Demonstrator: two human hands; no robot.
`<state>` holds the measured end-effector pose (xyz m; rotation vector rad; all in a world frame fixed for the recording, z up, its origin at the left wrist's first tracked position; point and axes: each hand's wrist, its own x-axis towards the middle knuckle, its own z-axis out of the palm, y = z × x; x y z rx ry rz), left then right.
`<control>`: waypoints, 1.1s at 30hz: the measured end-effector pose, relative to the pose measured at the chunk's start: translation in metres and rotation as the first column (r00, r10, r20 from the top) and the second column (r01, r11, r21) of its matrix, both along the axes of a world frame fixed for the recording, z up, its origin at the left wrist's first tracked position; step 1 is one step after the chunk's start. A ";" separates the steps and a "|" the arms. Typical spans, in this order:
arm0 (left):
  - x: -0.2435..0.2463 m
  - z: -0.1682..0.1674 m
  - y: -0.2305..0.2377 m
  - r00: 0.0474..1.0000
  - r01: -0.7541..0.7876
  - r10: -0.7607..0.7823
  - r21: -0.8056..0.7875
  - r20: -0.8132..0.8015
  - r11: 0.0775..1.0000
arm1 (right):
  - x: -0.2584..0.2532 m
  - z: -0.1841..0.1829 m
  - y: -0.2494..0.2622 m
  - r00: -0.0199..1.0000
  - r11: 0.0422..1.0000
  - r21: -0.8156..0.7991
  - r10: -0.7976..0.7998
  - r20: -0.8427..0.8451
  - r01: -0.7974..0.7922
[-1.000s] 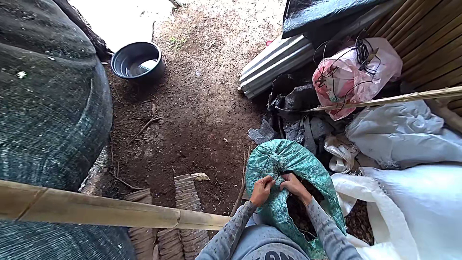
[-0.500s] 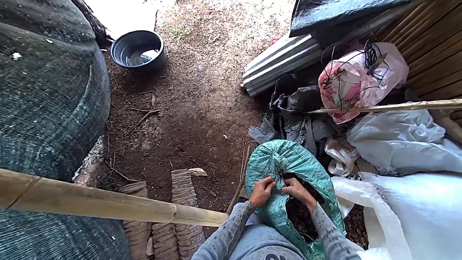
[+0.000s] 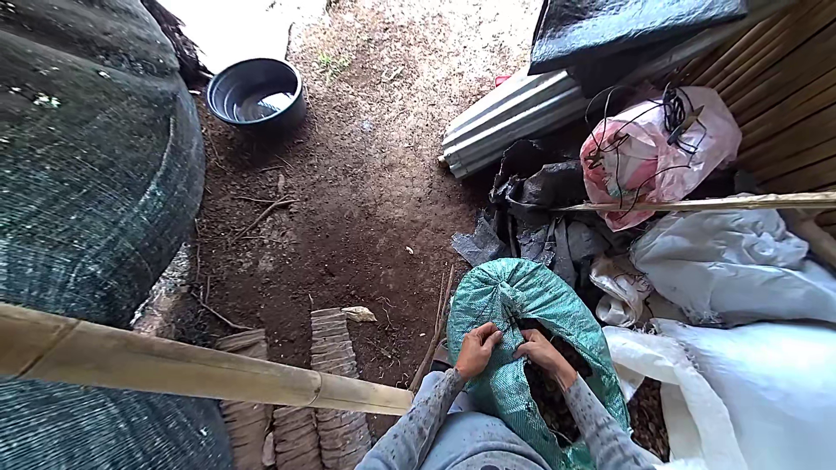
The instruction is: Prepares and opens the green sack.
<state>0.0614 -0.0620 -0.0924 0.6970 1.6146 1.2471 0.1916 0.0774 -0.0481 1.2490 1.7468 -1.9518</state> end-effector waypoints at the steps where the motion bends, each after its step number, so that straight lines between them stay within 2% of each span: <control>1: 0.000 0.001 0.000 1.000 0.001 -0.001 -0.008 -0.011 1.000 | 0.002 0.001 -0.001 0.999 0.999 0.008 -0.032 -0.001 0.032; 5: 0.002 -0.001 0.002 0.998 0.017 -0.018 -0.021 -0.056 1.000 | 0.020 0.005 -0.007 0.976 0.968 -0.137 -0.216 -0.037 0.209; 7: 0.002 0.000 0.001 0.999 0.009 -0.010 -0.013 -0.048 1.000 | 0.021 0.003 -0.011 0.972 0.958 -0.197 -0.227 -0.064 0.211; 9: 0.003 0.001 -0.001 1.000 0.010 -0.010 -0.005 -0.027 1.000 | 0.017 0.005 -0.014 0.987 0.981 -0.131 -0.153 -0.056 0.144; 12: 0.002 0.001 -0.002 0.999 0.015 -0.015 -0.001 -0.029 1.000 | 0.005 0.006 -0.016 1.000 0.996 0.092 0.015 0.003 -0.015; 13: 0.002 0.000 -0.001 0.999 0.017 -0.017 -0.005 -0.036 1.000 | 0.004 0.005 -0.016 0.999 0.988 0.145 0.041 0.014 -0.043; 15: 0.000 0.000 0.000 0.999 0.018 -0.019 -0.010 -0.051 1.000 | 0.008 0.003 -0.014 1.000 0.986 0.168 0.005 -0.024 -0.001; 16: 0.000 0.000 0.001 0.998 0.021 -0.022 -0.009 -0.055 1.000 | 0.013 0.003 -0.013 0.997 0.990 0.130 -0.046 -0.058 0.054; 19: 0.000 0.000 0.001 0.998 0.027 -0.028 -0.007 -0.059 1.000 | 0.029 -0.002 -0.018 0.957 0.958 -0.118 -0.273 -0.097 0.262; 21: 0.000 -0.001 0.001 0.998 0.022 -0.023 -0.005 -0.053 1.000 | 0.032 -0.001 -0.025 0.932 0.918 -0.240 -0.348 -0.104 0.316; 22: 0.000 -0.002 0.000 0.999 0.018 -0.018 -0.002 -0.044 1.000 | 0.029 0.001 -0.026 0.940 0.930 -0.224 -0.322 -0.109 0.293; 24: 0.001 -0.002 -0.002 0.999 0.025 -0.025 -0.005 -0.034 1.000 | 0.019 0.004 -0.022 0.988 0.993 -0.009 -0.119 -0.101 0.118; 26: 0.002 -0.002 -0.002 0.998 0.034 -0.035 -0.017 -0.051 0.999 | 0.008 0.007 -0.019 0.995 0.967 0.243 0.093 -0.045 -0.080; 28: 0.000 -0.002 0.000 0.996 0.038 -0.040 -0.029 -0.074 0.999 | 0.005 0.007 -0.018 0.988 0.926 0.357 0.148 -0.049 -0.121; 30: -0.002 0.000 0.002 0.996 0.035 -0.037 -0.030 -0.075 0.999 | 0.015 0.005 -0.017 0.993 0.974 0.228 0.028 -0.114 -0.001; 31: -0.002 0.000 0.002 0.997 0.031 -0.032 -0.023 -0.068 0.999 | 0.024 0.003 -0.018 0.986 0.992 0.098 -0.069 -0.149 0.084; 33: -0.002 -0.002 0.002 0.998 0.024 -0.024 -0.007 -0.052 1.000 | 0.034 0.002 -0.025 0.951 0.957 -0.185 -0.255 -0.176 0.223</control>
